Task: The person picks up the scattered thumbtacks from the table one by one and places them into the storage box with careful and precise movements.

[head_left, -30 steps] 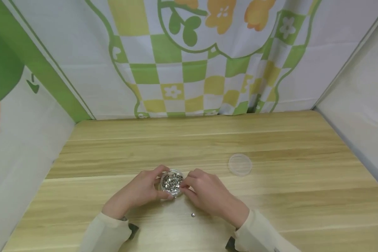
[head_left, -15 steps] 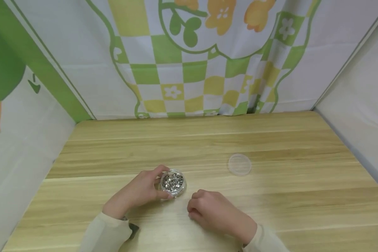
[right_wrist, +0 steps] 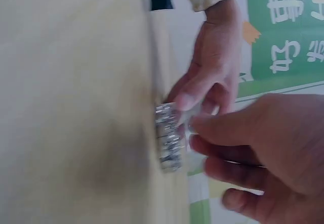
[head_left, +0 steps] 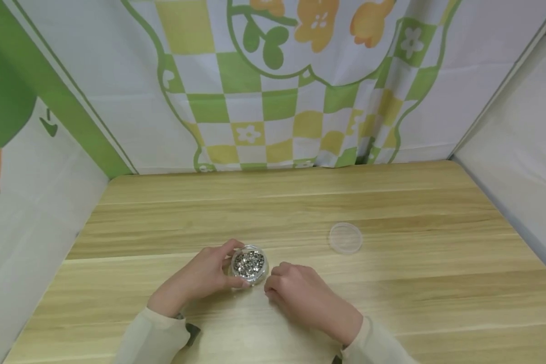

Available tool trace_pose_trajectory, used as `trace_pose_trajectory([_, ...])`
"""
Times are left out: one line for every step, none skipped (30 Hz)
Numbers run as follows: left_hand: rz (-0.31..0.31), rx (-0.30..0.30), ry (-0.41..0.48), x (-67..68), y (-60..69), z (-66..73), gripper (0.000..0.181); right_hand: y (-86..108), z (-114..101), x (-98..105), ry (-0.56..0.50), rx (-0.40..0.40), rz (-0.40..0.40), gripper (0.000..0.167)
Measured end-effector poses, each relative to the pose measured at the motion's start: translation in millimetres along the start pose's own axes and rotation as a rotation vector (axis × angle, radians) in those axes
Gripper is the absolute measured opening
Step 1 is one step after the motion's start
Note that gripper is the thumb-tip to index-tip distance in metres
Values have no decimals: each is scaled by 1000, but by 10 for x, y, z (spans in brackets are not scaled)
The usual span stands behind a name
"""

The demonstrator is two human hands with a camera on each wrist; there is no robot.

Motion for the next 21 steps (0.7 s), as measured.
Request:
trace_pose_trajectory([0,-3,3,-3,1,-1,70,-38,-6,49,0,4,38,9])
trace_pose_trajectory([0,-3,5,-8,3,-4,70,-79,-10,92,1,6,72,8])
trace_pose_trajectory([-1,-3,8,-12,5,-8,69,-120,-10,124,6,8,98,8])
trace_pose_trajectory([-3,-3,12,-18,7,-12,69,-162,-6,149,12,7,119,9])
trace_pose_trajectory([-5,-2,14,-24,8,-16,69,-201,-2,164,19,8,133,9])
trace_pose_trajectory([-8,1,17,-29,10,-21,69,-242,4,174,31,9,144,9])
trace_pose_trajectory([-10,3,16,-31,11,-25,69,-281,11,181,37,9,151,9])
trace_pose_trajectory([-8,2,9,-26,11,-26,69,-323,18,183,38,6,153,9])
trace_pose_trajectory([-6,-3,3,-22,12,-24,69,-364,25,179,41,4,149,9])
trace_pose_trajectory([-6,-7,-1,-20,11,-23,68,-402,30,173,40,3,147,10])
trace_pose_trajectory([-4,-15,-5,-17,8,-20,67,-435,30,166,37,3,142,10])
trace_pose_trajectory([-4,-24,-8,-15,8,-14,66,-466,32,153,33,2,136,11])
trace_pose_trajectory([-4,-35,-11,-13,5,-9,65,-491,29,142,32,3,126,11])
trace_pose_trajectory([-4,-42,-13,-14,3,-6,64,-514,25,127,31,3,116,12])
trace_pose_trajectory([-6,-48,-11,-18,0,-4,63,-530,22,114,33,5,110,13])
trace_pose_trajectory([-9,-52,-10,-21,-1,-3,62,-541,18,105,30,8,107,13])
trace_pose_trajectory([-10,-55,-12,-22,-3,-2,62,-549,15,98,29,7,100,13])
trace_pose_trajectory([-11,-53,-13,-23,-2,-2,61,-557,13,90,27,5,95,13])
trace_pose_trajectory([-12,-47,-14,-21,-1,-5,61,-562,10,88,26,3,90,13])
trace_pose_trajectory([-11,-41,-15,-17,3,-5,61,-567,10,82,26,1,86,13])
trace_pose_trajectory([-11,-35,-15,-12,7,-5,61,-570,10,78,25,-1,83,13])
Point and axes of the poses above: each hand's wrist, its own y-axis away from the middle knuckle, its own x-axis out of the back of the hand, z = x × y, the point moved 10 cm from there along -y, towards the middle knuckle, and after that the axes turned 2 degrees about -y, right-handed, at the moved point
